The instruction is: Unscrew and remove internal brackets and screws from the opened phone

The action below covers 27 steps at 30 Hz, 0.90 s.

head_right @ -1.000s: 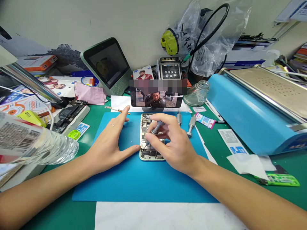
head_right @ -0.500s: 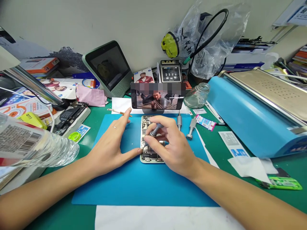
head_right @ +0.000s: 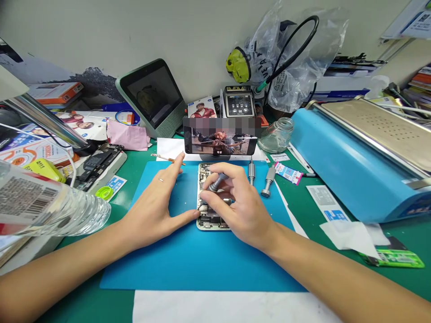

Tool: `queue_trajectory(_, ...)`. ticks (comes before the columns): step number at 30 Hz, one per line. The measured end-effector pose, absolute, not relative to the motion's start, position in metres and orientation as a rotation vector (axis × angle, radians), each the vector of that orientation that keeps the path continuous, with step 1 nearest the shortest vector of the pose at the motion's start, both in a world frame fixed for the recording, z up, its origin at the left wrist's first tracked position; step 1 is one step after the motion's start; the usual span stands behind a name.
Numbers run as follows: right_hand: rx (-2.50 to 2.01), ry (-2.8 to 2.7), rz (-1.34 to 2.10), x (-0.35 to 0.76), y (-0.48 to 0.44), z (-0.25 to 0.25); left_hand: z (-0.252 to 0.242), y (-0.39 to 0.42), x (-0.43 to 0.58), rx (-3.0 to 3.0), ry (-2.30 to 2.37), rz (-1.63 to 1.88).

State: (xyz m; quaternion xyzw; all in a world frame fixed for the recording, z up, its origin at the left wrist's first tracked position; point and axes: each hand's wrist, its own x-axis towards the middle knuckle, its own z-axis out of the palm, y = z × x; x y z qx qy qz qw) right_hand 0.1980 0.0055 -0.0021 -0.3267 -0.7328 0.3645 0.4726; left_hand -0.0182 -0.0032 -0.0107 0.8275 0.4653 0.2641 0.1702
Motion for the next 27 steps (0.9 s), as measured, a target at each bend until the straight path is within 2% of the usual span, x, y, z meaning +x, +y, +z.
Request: queue_trajectory(27, -0.84, -1.774, 0.783, 0.2017, 0.0054, -0.0006, -0.0083, -0.0038, -0.0192, 2.356, 1.313, 0.766)
